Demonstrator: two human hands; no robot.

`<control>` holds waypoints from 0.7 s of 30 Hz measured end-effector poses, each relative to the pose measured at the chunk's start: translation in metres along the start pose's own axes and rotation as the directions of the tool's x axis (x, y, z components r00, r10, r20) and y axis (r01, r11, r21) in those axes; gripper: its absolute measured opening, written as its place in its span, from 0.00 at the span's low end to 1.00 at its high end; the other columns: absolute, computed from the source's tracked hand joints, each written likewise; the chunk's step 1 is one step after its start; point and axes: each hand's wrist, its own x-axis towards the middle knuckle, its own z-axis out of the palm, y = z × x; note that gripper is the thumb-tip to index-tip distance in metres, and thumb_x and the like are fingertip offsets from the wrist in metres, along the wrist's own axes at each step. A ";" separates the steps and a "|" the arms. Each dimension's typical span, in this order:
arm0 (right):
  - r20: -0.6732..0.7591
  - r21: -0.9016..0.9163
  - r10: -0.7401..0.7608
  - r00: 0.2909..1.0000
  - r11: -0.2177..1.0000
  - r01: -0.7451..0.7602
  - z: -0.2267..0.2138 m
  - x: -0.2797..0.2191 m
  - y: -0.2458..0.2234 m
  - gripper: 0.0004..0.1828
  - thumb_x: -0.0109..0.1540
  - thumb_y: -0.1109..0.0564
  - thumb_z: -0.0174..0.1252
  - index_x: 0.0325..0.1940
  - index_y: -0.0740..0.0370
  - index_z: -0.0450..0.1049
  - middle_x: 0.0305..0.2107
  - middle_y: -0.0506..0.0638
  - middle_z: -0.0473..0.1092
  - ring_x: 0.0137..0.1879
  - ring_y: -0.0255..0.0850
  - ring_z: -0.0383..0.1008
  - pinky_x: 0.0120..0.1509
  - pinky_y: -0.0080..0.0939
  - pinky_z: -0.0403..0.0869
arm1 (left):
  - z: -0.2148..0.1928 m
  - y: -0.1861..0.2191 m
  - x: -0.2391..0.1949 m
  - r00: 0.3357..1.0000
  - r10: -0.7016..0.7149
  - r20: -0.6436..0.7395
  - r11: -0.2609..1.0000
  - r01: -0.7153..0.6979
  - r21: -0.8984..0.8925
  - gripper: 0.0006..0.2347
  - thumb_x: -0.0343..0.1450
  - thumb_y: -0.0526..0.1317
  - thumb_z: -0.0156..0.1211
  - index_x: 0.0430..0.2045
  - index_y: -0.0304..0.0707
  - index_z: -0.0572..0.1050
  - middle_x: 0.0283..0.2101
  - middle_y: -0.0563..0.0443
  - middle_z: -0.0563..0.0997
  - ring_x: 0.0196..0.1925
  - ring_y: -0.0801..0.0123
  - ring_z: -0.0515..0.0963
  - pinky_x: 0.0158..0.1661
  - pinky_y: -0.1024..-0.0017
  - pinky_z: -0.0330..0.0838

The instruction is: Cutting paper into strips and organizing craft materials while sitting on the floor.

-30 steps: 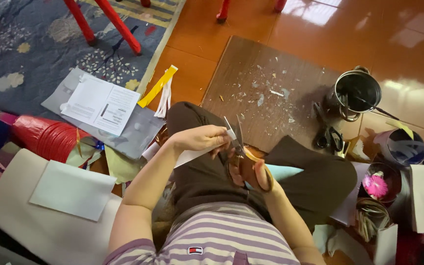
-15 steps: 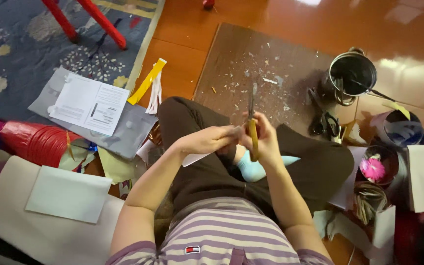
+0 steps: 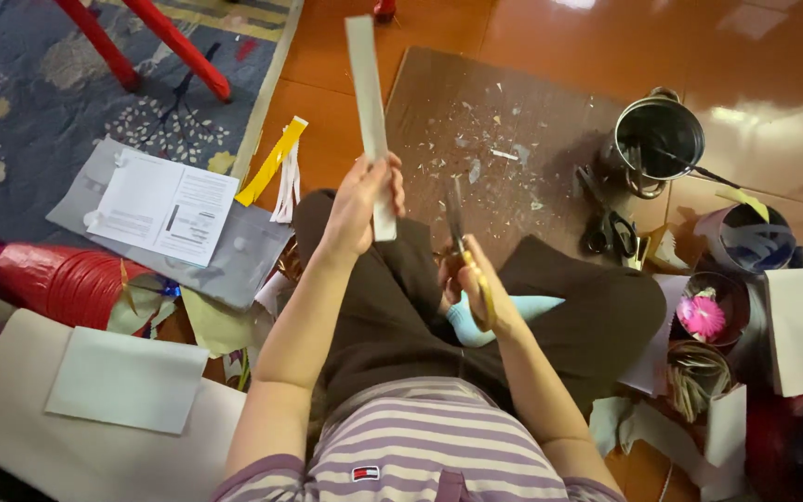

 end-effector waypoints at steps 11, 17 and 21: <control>0.260 -0.355 0.142 0.955 0.934 -0.042 0.022 0.002 0.006 0.34 0.60 0.33 0.51 0.65 0.48 0.57 0.44 0.56 0.74 0.47 0.56 0.76 0.48 0.61 0.73 | 0.028 -0.003 0.007 0.950 0.149 -0.275 0.973 -0.191 -0.131 0.10 0.77 0.42 0.42 0.40 0.33 0.66 0.23 0.51 0.69 0.25 0.71 0.75 0.33 0.67 0.81; 0.159 -0.416 0.124 0.980 0.908 -0.048 0.016 0.005 0.018 0.29 0.61 0.34 0.51 0.63 0.46 0.59 0.31 0.54 0.72 0.35 0.55 0.74 0.38 0.55 0.72 | 0.044 -0.008 0.001 0.935 0.199 -0.294 0.975 -0.220 -0.037 0.11 0.77 0.45 0.42 0.38 0.34 0.67 0.23 0.50 0.69 0.20 0.72 0.74 0.21 0.75 0.75; 0.034 -0.331 0.146 0.989 0.935 -0.126 0.019 0.003 0.026 0.18 0.61 0.41 0.56 0.51 0.48 0.67 0.16 0.50 0.68 0.22 0.45 0.71 0.28 0.41 0.69 | 0.048 -0.009 0.002 0.927 0.219 -0.304 0.972 -0.234 -0.013 0.13 0.77 0.47 0.42 0.38 0.35 0.68 0.22 0.51 0.68 0.20 0.72 0.73 0.19 0.76 0.73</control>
